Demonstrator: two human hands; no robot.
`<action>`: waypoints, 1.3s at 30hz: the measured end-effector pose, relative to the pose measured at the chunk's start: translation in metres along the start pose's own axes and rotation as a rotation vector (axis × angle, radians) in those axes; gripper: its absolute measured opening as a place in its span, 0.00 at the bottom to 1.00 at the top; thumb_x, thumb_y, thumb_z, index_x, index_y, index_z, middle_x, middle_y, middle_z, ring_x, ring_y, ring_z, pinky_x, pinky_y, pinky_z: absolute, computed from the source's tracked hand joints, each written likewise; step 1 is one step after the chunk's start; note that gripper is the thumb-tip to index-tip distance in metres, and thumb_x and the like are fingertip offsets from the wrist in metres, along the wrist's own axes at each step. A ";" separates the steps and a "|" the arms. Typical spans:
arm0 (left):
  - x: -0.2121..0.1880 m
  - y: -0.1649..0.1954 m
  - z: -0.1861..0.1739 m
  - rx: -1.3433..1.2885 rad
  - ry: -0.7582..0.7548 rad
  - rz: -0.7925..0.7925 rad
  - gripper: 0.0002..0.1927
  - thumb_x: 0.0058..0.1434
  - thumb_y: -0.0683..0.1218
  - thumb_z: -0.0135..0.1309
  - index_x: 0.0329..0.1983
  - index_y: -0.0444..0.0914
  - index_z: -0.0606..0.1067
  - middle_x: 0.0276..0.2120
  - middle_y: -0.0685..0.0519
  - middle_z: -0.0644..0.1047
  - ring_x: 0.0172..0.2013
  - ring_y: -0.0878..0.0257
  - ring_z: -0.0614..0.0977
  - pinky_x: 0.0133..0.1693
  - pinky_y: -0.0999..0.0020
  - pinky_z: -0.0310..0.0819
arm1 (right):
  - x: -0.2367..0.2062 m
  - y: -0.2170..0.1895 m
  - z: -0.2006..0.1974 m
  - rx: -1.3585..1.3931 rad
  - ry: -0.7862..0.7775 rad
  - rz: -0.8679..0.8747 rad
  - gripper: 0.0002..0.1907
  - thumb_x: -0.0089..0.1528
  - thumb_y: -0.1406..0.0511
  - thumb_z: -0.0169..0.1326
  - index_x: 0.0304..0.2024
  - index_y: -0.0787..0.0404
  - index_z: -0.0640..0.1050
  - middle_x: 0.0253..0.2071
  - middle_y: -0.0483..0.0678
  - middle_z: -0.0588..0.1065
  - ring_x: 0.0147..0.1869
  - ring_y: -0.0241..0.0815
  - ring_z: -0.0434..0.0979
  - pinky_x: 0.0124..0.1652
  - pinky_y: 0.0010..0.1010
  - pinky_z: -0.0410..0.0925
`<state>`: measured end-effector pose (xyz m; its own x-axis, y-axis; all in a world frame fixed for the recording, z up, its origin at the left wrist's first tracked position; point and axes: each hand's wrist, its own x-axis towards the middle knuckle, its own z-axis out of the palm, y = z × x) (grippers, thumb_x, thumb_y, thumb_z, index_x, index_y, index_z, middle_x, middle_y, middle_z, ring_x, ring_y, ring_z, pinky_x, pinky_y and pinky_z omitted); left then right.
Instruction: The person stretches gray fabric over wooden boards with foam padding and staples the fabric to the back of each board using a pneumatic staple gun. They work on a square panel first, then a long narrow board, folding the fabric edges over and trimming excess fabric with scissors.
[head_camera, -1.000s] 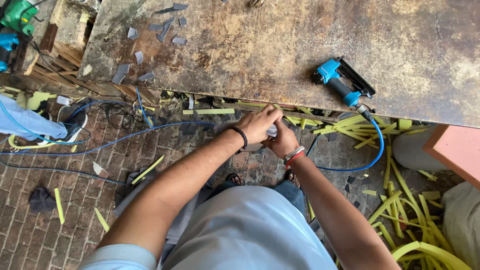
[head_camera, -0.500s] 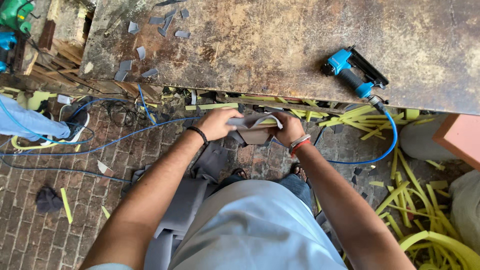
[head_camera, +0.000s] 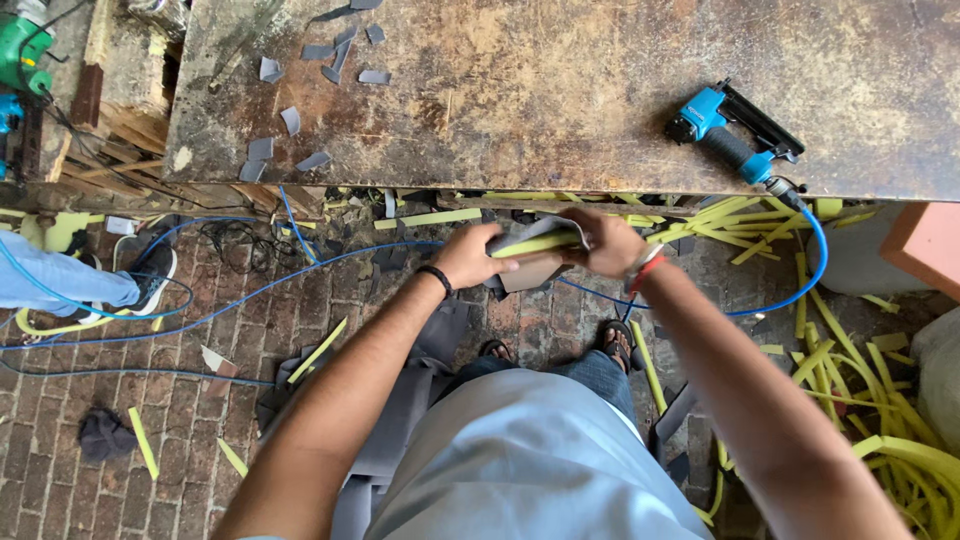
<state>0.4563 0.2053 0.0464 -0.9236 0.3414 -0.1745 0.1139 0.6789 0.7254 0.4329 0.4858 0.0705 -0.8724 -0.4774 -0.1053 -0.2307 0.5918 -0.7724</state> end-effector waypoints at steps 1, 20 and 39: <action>0.002 0.001 -0.003 0.011 -0.031 -0.006 0.31 0.47 0.57 0.72 0.47 0.34 0.78 0.40 0.41 0.82 0.42 0.50 0.84 0.44 0.57 0.77 | 0.000 0.001 -0.007 0.092 -0.010 -0.080 0.33 0.51 0.58 0.67 0.58 0.57 0.75 0.48 0.51 0.81 0.45 0.48 0.84 0.44 0.35 0.75; 0.009 -0.007 0.007 -0.236 -0.160 -0.205 0.29 0.44 0.56 0.73 0.46 0.37 0.81 0.34 0.51 0.84 0.34 0.63 0.85 0.39 0.65 0.80 | 0.039 -0.025 -0.036 -0.565 -0.629 -0.061 0.33 0.61 0.52 0.60 0.65 0.54 0.68 0.54 0.52 0.78 0.51 0.50 0.81 0.55 0.42 0.71; -0.033 0.039 0.016 0.447 0.134 0.327 0.08 0.60 0.49 0.62 0.32 0.43 0.75 0.28 0.53 0.77 0.34 0.56 0.82 0.35 0.57 0.77 | 0.039 0.029 -0.028 -0.759 -0.134 -0.814 0.17 0.48 0.66 0.65 0.40 0.46 0.83 0.38 0.42 0.80 0.43 0.44 0.80 0.39 0.36 0.78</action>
<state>0.4969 0.2308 0.0703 -0.8492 0.5145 0.1191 0.5188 0.7709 0.3696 0.3798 0.5028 0.0618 -0.2992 -0.9415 0.1551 -0.9541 0.2925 -0.0649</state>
